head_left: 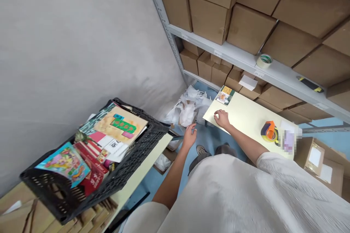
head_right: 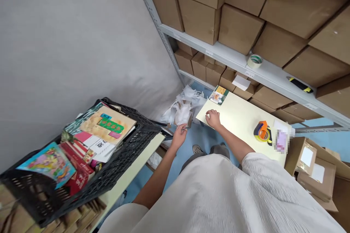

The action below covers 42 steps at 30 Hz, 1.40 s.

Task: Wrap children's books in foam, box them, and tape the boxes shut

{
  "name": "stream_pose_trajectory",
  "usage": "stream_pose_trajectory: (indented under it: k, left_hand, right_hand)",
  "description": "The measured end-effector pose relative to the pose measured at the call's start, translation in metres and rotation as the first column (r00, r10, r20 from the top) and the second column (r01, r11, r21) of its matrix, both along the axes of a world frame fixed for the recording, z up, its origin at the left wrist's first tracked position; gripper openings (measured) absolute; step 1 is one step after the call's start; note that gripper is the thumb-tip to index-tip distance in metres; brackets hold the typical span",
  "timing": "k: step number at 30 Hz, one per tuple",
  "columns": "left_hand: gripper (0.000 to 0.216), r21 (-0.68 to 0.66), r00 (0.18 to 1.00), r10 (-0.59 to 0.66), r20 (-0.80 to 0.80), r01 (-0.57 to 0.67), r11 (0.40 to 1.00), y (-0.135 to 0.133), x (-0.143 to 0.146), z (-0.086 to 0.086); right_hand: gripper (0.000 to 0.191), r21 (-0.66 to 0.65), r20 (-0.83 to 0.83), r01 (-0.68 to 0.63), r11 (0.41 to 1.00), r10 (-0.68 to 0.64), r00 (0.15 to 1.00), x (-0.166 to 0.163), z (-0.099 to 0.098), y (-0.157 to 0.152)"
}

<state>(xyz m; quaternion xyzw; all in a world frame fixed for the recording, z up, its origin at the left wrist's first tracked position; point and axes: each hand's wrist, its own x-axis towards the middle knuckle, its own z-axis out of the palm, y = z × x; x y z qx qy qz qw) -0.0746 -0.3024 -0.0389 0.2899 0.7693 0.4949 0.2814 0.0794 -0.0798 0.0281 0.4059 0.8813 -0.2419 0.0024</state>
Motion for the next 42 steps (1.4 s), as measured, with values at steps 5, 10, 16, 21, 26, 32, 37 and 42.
stream_pose_trajectory:
  k: [5,10,16,21,26,32,37,42]
  left_hand:
    - [0.034,-0.004,0.998,0.047,0.04,-0.047,0.999,-0.011,-0.019,-0.011]
    - [0.037,-0.038,0.991,0.122,0.06,-0.12,0.992,-0.001,-0.038,-0.019]
    - [0.038,-0.109,0.976,0.204,0.069,-0.196,0.975,0.026,-0.072,-0.031]
    - [0.038,-0.183,0.951,0.3,0.078,-0.282,0.942,0.053,-0.103,-0.068]
    - [0.037,-0.252,0.919,0.381,0.102,-0.347,0.903,0.072,-0.124,-0.125]
    - [0.041,-0.275,0.898,0.419,0.132,-0.373,0.886,0.08,-0.141,-0.196]
    - [0.044,-0.298,0.855,0.487,0.175,-0.426,0.854,0.086,-0.156,-0.255]
    - [0.046,-0.305,0.804,0.562,0.194,-0.495,0.814,0.082,-0.16,-0.302]
  right_hand:
    - [0.027,-0.001,0.021,-0.142,0.99,0.142,0.99,-0.053,-0.003,-0.008]
    - [0.029,-0.01,0.01,-0.241,0.97,0.241,0.97,-0.108,-0.017,0.021]
    - [0.03,-0.075,0.038,-0.345,0.936,0.348,0.937,-0.178,-0.049,0.066]
    - [0.031,-0.153,0.106,-0.45,0.88,0.468,0.878,-0.231,-0.092,0.097]
    - [0.032,-0.212,0.22,-0.486,0.848,0.526,0.822,-0.281,-0.154,0.118]
    - [0.036,-0.253,0.37,-0.477,0.842,0.54,0.756,-0.326,-0.242,0.139]
    - [0.036,-0.268,0.418,-0.527,0.806,0.59,0.691,-0.344,-0.314,0.15]
    - [0.049,-0.415,0.245,-0.599,0.685,0.718,0.652,-0.366,-0.382,0.108]
